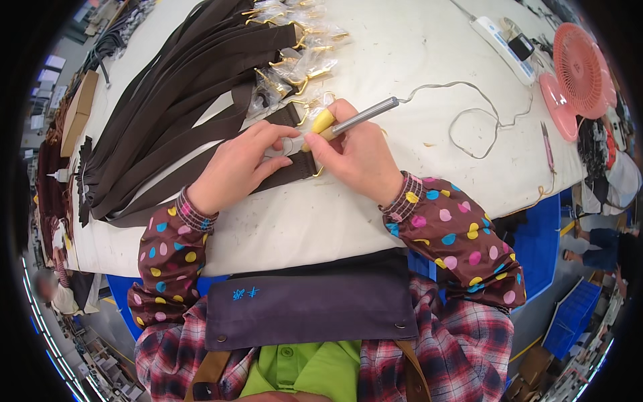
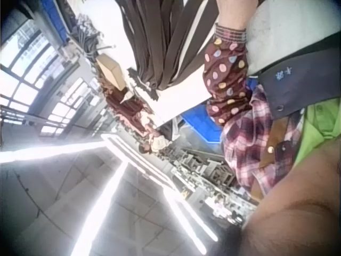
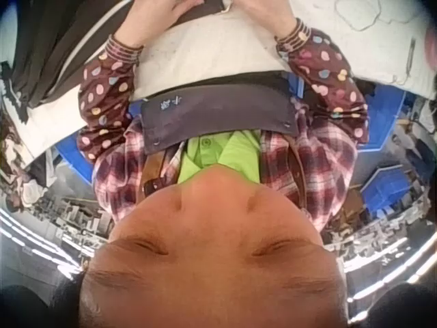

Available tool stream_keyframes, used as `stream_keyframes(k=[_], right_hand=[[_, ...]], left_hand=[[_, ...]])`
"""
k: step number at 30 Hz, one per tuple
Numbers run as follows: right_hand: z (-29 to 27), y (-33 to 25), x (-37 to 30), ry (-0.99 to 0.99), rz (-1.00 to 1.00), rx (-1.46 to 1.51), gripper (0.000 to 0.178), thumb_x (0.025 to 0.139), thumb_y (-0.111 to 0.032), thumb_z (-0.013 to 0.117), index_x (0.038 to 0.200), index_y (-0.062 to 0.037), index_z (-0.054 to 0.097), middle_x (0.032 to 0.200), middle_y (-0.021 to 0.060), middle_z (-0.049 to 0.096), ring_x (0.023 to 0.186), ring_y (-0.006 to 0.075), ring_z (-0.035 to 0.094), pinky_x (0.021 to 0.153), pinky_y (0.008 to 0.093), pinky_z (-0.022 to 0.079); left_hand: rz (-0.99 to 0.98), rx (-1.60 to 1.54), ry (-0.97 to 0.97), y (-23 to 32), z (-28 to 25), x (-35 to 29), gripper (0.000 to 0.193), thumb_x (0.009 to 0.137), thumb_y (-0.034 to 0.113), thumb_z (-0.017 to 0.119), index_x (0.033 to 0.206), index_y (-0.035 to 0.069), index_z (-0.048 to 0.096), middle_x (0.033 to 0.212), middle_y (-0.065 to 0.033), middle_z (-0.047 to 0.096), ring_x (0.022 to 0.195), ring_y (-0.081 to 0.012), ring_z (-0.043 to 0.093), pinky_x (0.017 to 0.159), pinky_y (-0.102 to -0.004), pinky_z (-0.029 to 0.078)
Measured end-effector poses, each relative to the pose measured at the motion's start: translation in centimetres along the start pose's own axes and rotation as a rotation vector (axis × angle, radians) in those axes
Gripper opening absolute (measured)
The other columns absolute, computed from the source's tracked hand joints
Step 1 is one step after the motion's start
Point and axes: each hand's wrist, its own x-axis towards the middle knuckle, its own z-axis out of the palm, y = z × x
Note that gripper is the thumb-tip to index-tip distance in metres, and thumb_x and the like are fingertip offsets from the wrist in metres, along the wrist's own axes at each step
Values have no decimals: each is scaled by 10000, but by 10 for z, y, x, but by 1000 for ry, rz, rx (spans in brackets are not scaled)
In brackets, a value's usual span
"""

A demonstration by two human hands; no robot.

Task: Assembling brown nylon or leather straps by attaching gold-colored metal swivel hooks using a specialized manual tool.

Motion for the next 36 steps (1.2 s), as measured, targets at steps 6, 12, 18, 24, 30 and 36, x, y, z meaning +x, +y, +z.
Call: stream_keyframes(k=[6, 12, 18, 24, 30, 36], right_hand=[[-6, -6, -3, -84, 92, -2, 152, 905, -74, 619, 941, -31, 478, 815, 4, 562, 712, 27, 524, 591, 178, 431], [0, -1, -3, -22, 9, 16, 207, 874, -131, 657, 911, -32, 480, 697, 19, 593, 585, 37, 522, 505, 218, 407], [-1, -3, -1, -50, -40, -33, 201, 875, -132, 658, 910, -40, 483, 684, 14, 594, 566, 35, 499, 498, 207, 385], [0, -1, 1, -69, -34, -83, 212, 861, -148, 675, 896, -48, 491, 662, 2, 556, 536, 52, 460, 481, 232, 360], [3, 2, 2, -64, -51, -105, 226, 849, -160, 683, 887, -47, 491, 648, 15, 543, 518, 72, 448, 468, 247, 352], [3, -2, 0, -40, -53, -155, 225, 848, -144, 685, 886, -44, 488, 657, 15, 549, 512, 71, 447, 467, 247, 362]], left_hand=[[2, -81, -213, -11, -7, 15, 131, 848, 118, 662, 899, 31, 578, 833, -84, 567, 757, -235, 586, 677, -333, 474], [-42, -125, 27, -12, 7, 9, 128, 878, 104, 626, 922, 21, 539, 814, -107, 569, 739, -259, 586, 665, -339, 470], [-52, 15, 187, -9, 20, 6, 131, 889, 78, 606, 968, 28, 515, 808, -89, 581, 672, -236, 577, 613, -321, 468], [-98, -376, 85, -14, 21, 7, 107, 941, 66, 558, 966, 12, 469, 877, -52, 617, 679, -99, 570, 580, -239, 468], [-155, -476, 57, -15, 19, 10, 132, 934, 93, 561, 926, 5, 462, 829, -85, 654, 638, -153, 602, 587, -280, 476], [-296, -554, 24, -5, 4, 9, 157, 938, 138, 567, 924, 14, 471, 812, -81, 648, 604, -178, 587, 575, -290, 469]])
